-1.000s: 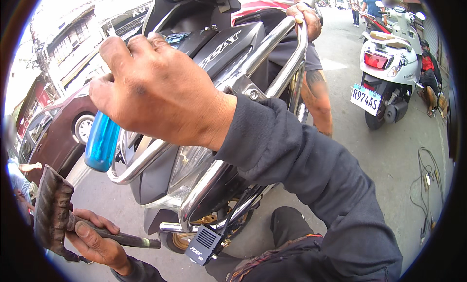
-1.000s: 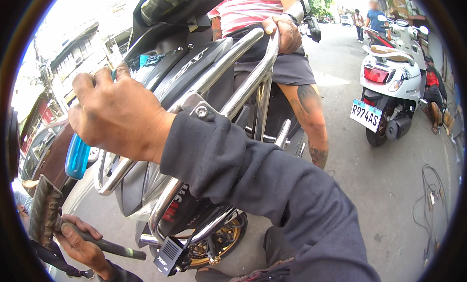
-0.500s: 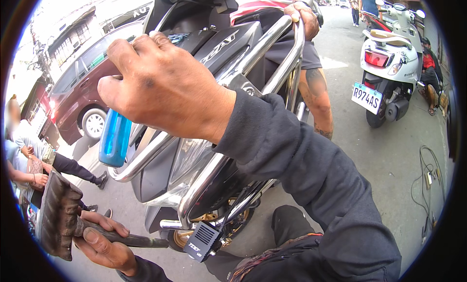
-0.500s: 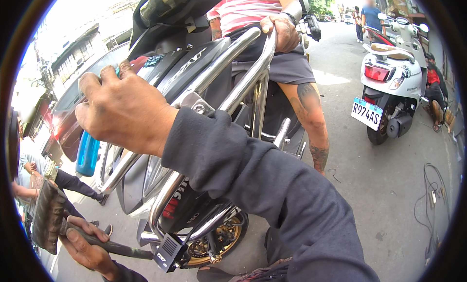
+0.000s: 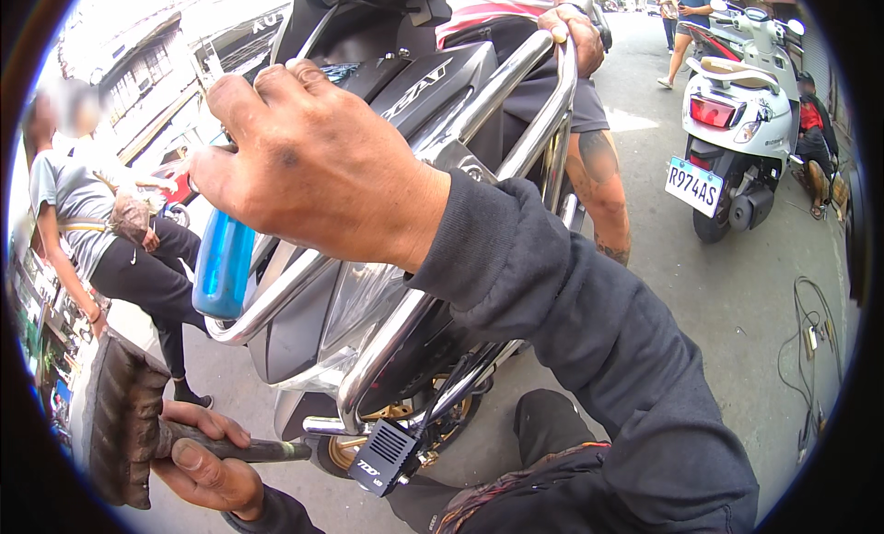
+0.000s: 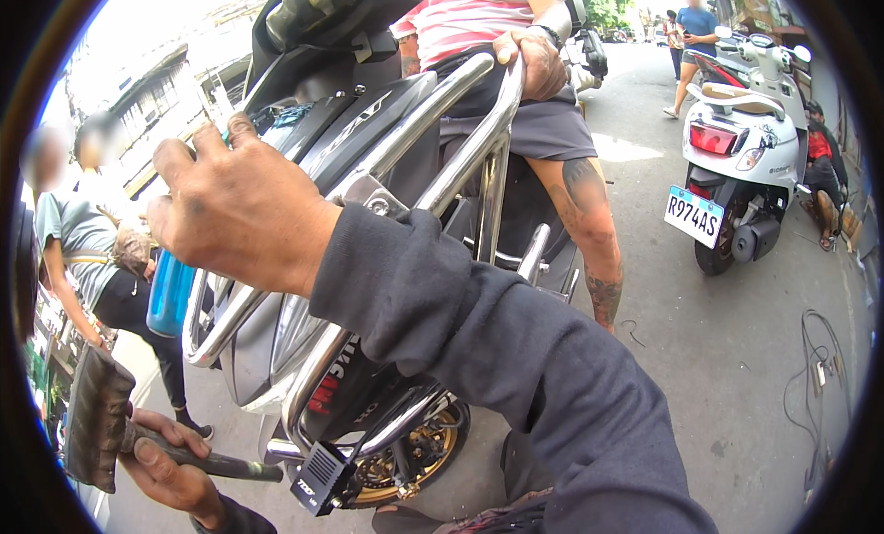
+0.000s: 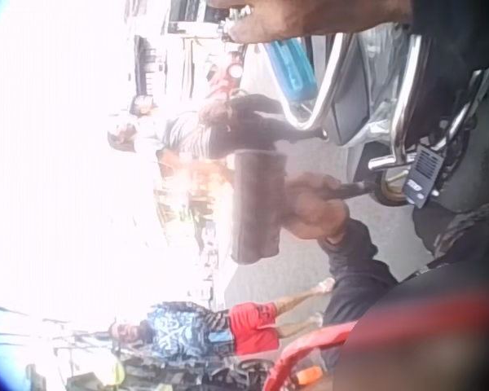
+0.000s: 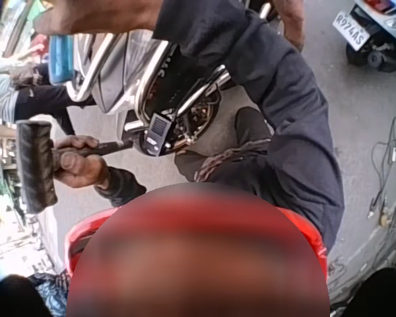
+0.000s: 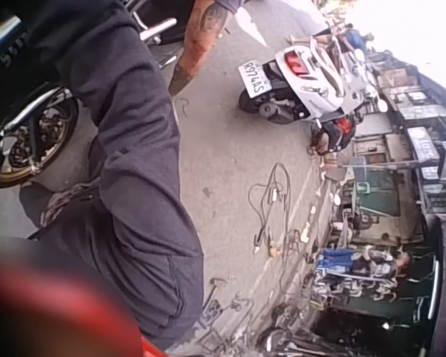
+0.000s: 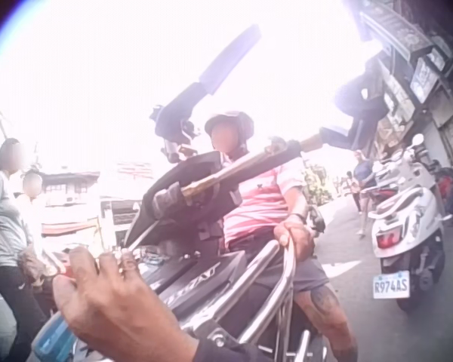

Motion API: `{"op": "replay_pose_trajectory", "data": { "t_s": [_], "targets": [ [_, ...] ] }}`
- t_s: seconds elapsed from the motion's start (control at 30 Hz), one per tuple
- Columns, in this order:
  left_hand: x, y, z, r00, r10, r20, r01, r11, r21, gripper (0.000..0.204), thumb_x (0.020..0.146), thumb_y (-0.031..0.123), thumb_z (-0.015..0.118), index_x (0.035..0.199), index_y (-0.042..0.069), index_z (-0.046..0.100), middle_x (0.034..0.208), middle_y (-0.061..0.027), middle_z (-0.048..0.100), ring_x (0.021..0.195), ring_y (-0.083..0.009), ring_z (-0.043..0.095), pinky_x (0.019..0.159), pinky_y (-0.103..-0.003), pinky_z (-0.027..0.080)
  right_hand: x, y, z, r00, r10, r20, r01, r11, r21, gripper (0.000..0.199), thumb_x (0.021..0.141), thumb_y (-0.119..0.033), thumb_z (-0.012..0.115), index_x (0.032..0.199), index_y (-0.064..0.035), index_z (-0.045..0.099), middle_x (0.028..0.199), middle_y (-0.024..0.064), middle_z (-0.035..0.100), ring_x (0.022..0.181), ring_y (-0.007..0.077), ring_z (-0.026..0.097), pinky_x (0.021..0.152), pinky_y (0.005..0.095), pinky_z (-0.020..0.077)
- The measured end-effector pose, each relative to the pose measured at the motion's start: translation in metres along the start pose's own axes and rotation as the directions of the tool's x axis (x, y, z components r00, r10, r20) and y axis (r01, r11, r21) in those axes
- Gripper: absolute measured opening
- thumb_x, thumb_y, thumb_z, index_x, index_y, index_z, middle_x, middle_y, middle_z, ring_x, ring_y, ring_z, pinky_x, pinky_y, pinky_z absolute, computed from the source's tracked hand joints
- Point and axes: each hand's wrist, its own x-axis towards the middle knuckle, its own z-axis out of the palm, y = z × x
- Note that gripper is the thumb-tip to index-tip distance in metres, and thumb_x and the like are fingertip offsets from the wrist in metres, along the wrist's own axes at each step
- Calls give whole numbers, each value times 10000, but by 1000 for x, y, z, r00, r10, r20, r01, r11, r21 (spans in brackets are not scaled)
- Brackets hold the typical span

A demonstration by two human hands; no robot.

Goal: The person repairs a motorcycle by adjusting the front fairing and handlebar area. They use a hammer and screwdriver to tap and align parts, then reattach a plastic cover and secure it with screws.

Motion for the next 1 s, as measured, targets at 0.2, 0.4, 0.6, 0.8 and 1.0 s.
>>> {"op": "replay_pose_trajectory", "data": {
  "t_s": [0.2,0.4,0.6,0.8,1.0],
  "targets": [
    [11,-14,-12,945,272,180,-300,942,153,736,1037,499,432,1416,-125,339,775,-84,474,551,-126,472,464,-257,416,1,-2,-4,1000,16,17,-16,1000,5,111,831,-137,684,823,-27,674,910,182,623,891,326,686,777,482,593],
    [25,-16,-24,865,381,326,-434,895,104,643,1006,525,493,1203,-85,453,724,-71,466,561,-160,497,480,-291,412,1,-1,4,999,-4,-49,2,1000,-29,101,800,-110,685,786,-13,663,908,183,626,863,332,703,748,467,600],
    [42,-35,-30,771,411,486,-565,794,225,256,807,228,603,923,10,536,773,-110,534,652,-254,532,630,-362,442,0,1,2,1000,14,26,-12,998,-58,75,830,-145,687,871,-90,655,944,138,597,842,275,667,752,386,557],
    [35,-52,-30,796,418,439,-505,857,101,412,976,405,571,854,13,543,767,-98,538,668,-207,510,590,-322,385,2,0,0,1000,16,-1,-16,999,-30,112,799,-150,718,890,-102,675,964,138,611,857,281,666,787,388,550],
    [30,-56,-24,743,595,307,-624,781,-2,320,942,262,608,808,-21,540,688,-144,570,589,-259,533,528,-378,381,2,-3,3,1000,-5,-17,5,999,-38,89,781,-157,718,812,-103,655,912,126,593,823,273,659,780,378,549]
  ]
}}
